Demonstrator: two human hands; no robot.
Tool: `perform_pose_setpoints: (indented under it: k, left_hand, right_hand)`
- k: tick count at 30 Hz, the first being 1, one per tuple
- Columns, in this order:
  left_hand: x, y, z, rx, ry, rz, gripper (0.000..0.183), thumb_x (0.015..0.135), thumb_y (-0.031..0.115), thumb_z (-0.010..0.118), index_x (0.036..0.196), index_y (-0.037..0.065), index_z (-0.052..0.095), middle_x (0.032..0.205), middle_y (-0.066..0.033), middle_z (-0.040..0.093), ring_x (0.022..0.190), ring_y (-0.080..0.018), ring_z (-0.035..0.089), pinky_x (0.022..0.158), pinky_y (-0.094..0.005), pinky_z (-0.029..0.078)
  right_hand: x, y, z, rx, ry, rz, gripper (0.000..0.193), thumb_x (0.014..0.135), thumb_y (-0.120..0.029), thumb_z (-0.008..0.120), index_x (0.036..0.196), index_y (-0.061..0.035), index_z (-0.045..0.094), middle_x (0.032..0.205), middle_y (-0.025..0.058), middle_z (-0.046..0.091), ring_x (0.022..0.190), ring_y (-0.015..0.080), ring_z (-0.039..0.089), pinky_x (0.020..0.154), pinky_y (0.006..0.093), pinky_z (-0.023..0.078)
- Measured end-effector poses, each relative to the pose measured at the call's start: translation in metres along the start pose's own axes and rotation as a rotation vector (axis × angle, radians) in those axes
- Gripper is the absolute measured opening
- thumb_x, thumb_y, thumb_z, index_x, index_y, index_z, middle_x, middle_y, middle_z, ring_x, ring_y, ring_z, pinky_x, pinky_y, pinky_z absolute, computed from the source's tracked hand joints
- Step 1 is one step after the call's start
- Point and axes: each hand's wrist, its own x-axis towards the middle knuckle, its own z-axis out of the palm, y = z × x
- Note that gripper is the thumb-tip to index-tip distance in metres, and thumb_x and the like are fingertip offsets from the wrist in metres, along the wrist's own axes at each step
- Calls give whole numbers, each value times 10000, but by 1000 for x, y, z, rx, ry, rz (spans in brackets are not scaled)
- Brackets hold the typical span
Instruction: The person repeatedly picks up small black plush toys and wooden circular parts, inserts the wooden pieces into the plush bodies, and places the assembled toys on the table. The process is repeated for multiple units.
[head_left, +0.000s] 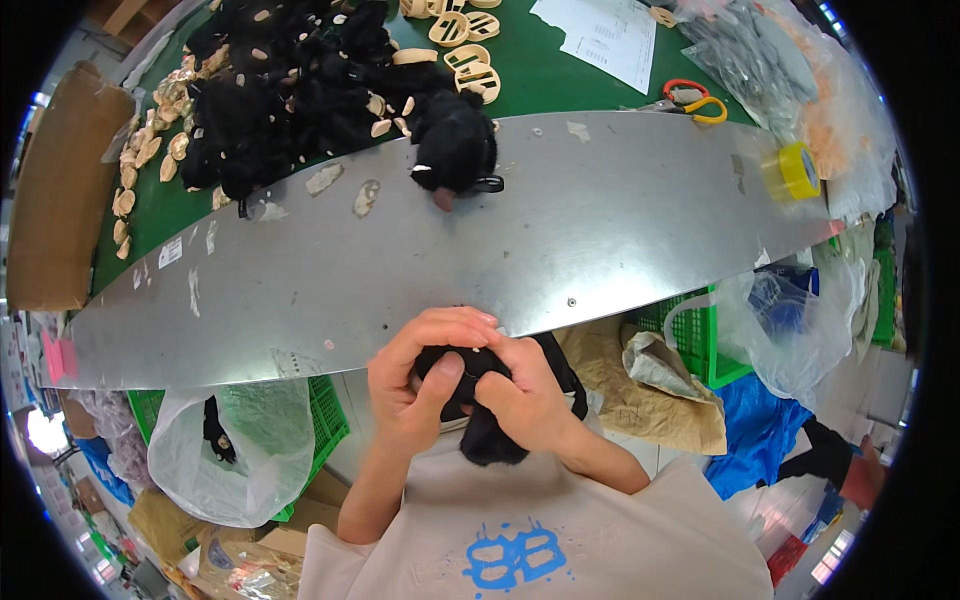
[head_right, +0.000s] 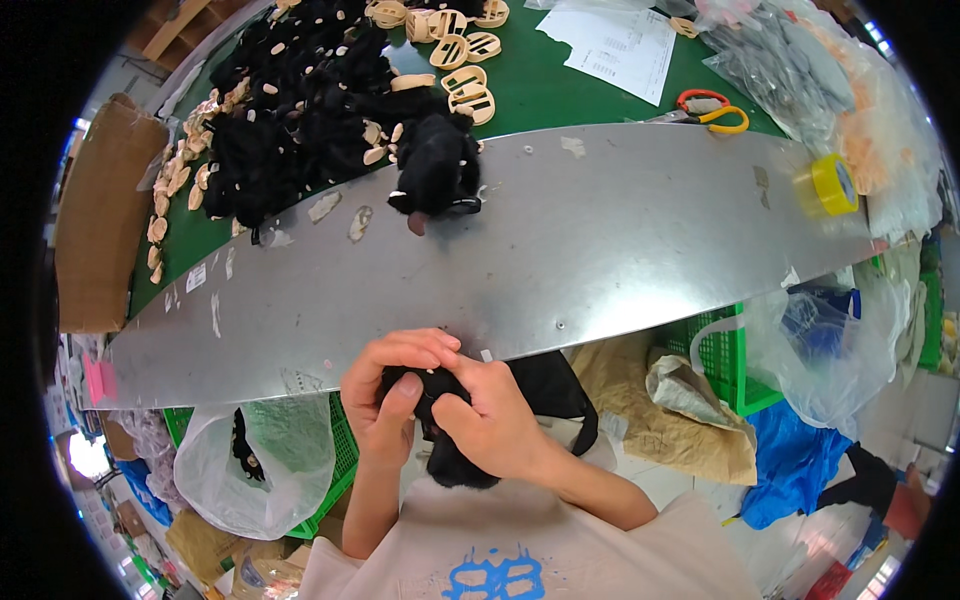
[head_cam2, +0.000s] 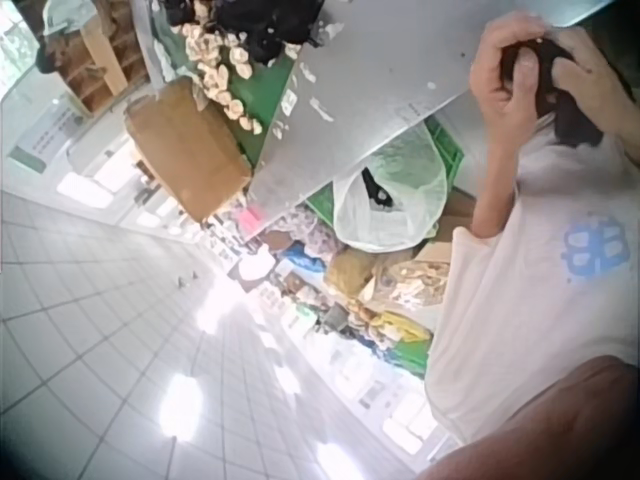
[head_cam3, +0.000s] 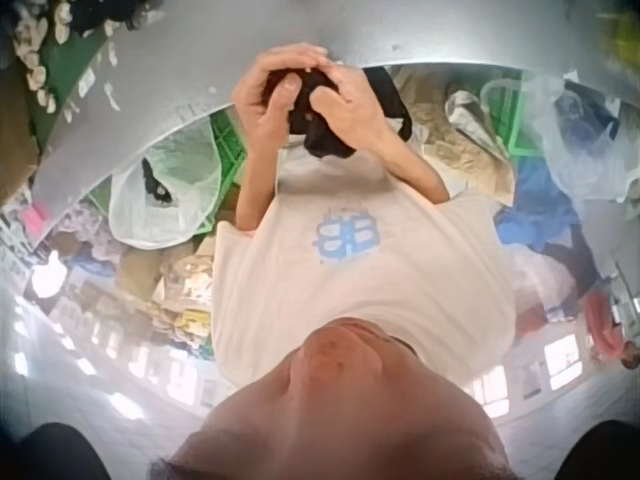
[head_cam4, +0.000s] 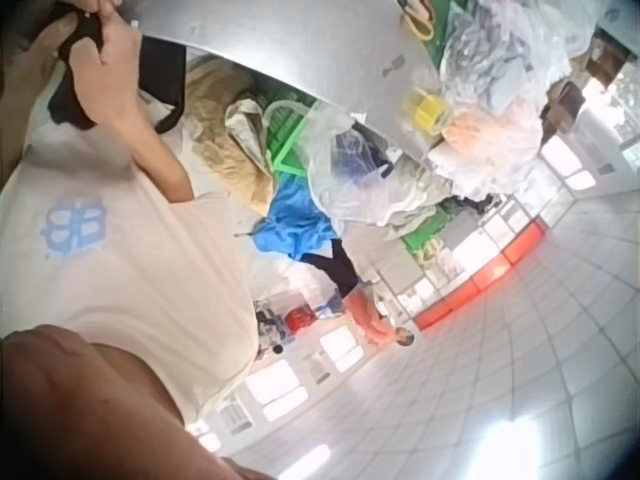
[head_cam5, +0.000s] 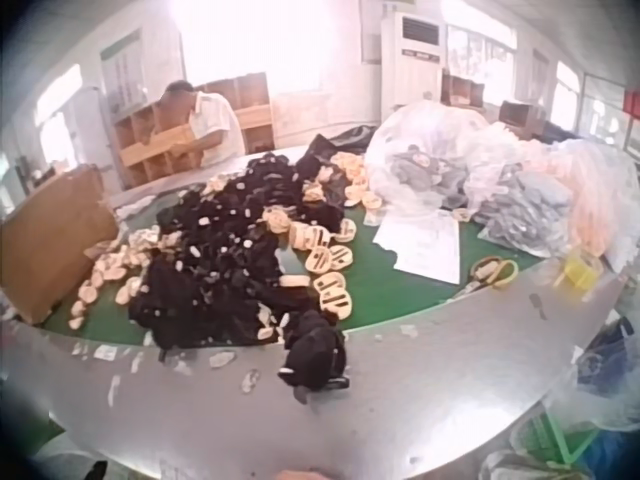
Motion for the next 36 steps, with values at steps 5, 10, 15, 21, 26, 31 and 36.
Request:
perform_pose_setpoints:
  k: [5,10,15,21,26,31,36]
  left_hand:
    - [-4,1,8,-44,69,74,139,879,12,556,992,-44,613,981,-158,659,997,-311,635,913,-437,497]
    - [-11,4,15,68,121,77,168,917,125,631,1001,-3,563,932,-131,634,997,-276,600,922,-420,469]
    - [-13,15,16,95,204,-2,204,888,84,608,1056,16,516,889,-113,613,987,-254,577,931,-392,449]
    - [-12,9,9,-38,320,-84,219,846,24,533,1060,-10,503,895,-121,629,973,-236,597,916,-375,472]
    - [-11,5,8,-201,322,-124,255,825,46,542,1075,17,500,897,-116,589,994,-247,556,942,-369,433]
    - [-15,-2,7,-66,263,-74,213,865,43,606,1057,12,518,940,-114,617,1009,-234,565,989,-403,429]
    - [-15,2,9,-89,270,-122,218,861,49,608,1047,35,496,916,-97,582,1037,-240,536,988,-382,403]
  right_hand:
    - [-3,0,6,0,83,-95,364,769,-21,473,1105,33,604,634,89,559,563,107,471,521,266,414]
    - [-4,-3,6,-136,56,-144,348,748,-18,512,1083,45,582,615,97,505,534,103,427,486,272,374]
    - [-4,-3,8,-127,-72,-74,468,747,-61,544,1202,42,502,579,78,467,491,107,409,465,278,364]
    - [3,-6,11,-180,-138,15,549,764,-73,633,1272,27,449,719,114,588,589,179,561,561,309,437]
    - [7,-10,6,-251,-131,78,516,759,-45,715,1240,-4,529,919,105,671,808,175,663,730,286,507]
    - [8,-9,7,-365,-98,58,465,721,-75,730,1156,-13,575,811,116,662,704,219,671,660,298,516]
    - [10,0,6,-393,-102,-59,489,736,-144,706,1149,35,514,646,170,569,512,307,561,530,364,449]
